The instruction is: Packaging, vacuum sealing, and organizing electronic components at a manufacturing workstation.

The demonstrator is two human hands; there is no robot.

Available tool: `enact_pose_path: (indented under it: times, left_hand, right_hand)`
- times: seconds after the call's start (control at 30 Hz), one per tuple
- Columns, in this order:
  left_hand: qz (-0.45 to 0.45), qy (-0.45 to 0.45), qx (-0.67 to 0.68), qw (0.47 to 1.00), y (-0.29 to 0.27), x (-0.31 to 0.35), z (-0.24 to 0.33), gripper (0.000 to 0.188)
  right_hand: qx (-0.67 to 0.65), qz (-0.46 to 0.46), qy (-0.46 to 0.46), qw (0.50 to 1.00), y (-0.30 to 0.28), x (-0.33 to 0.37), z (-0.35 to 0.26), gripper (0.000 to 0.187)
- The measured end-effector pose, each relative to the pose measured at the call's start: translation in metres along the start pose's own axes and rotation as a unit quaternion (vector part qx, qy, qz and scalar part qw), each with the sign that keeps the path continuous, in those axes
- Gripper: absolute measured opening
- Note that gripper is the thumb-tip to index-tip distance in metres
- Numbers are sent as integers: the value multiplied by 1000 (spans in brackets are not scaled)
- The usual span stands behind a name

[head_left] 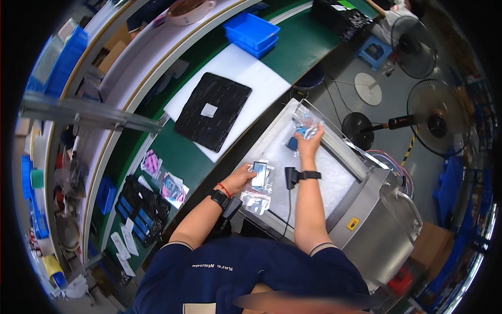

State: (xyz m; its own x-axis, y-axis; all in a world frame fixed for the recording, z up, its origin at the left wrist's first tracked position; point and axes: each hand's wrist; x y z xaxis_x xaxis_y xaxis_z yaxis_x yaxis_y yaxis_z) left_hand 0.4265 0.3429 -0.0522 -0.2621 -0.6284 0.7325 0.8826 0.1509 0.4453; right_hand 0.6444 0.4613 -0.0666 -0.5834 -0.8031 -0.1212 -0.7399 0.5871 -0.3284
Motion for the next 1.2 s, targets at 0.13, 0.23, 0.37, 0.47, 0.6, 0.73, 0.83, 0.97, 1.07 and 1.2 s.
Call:
enact_pose_path:
  times: [0.13, 0.23, 0.37, 0.47, 0.6, 0.73, 0.83, 0.97, 1.07, 1.2]
  left_hand:
    - [-99, -8, -65, 993, -21, 31, 4, 35]
    - [-262, 114, -265, 921, -37, 38, -7, 38]
    - [-167, 109, -169, 965, -39, 76, -12, 38]
    - [-121, 98, -73, 985, -61, 129, -34, 38]
    - [-94, 61, 66, 991, -93, 168, -26, 39]
    - [-75, 22, 204, 976, -141, 215, -12, 40]
    - [-39, 150, 32, 987, -185, 245, 1, 49]
    - [23, 227, 142, 963, -225, 298, -1, 48]
    - [95, 272, 179, 941, -260, 323, -22, 47]
    - [196, 269, 208, 920, -288, 354, -51, 40]
  right_hand:
    - [-76, -525, 137, 837, -51, 17, -112, 91]
    - [-111, -722, -255, 633, -53, 63, -142, 87]
    - [-3, -783, -321, 532, -64, 134, -178, 89]
    - [44, -771, -343, 536, -57, 158, -208, 88]
    - [0, -737, -352, 576, -26, 197, -229, 76]
    - [-62, -662, -467, 583, 12, 246, -250, 63]
    - [-103, -622, -418, 654, 54, 276, -246, 64]
    - [10, -522, -160, 838, 165, 311, -197, 53]
    - [136, -469, -204, 849, 250, 336, -164, 62]
    - [328, -419, -185, 826, 302, 367, -171, 72]
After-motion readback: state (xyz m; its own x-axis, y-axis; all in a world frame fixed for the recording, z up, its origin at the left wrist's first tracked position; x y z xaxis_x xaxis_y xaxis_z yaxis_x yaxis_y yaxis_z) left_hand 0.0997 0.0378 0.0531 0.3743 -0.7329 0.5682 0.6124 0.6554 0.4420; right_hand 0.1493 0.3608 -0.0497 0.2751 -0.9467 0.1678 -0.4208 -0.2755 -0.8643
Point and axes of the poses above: each hand's wrist, its own x-axis away from the middle knuckle, its own y-axis out of the palm, z = x × y, and after that the axes turned 8 degrees about z, right-handed
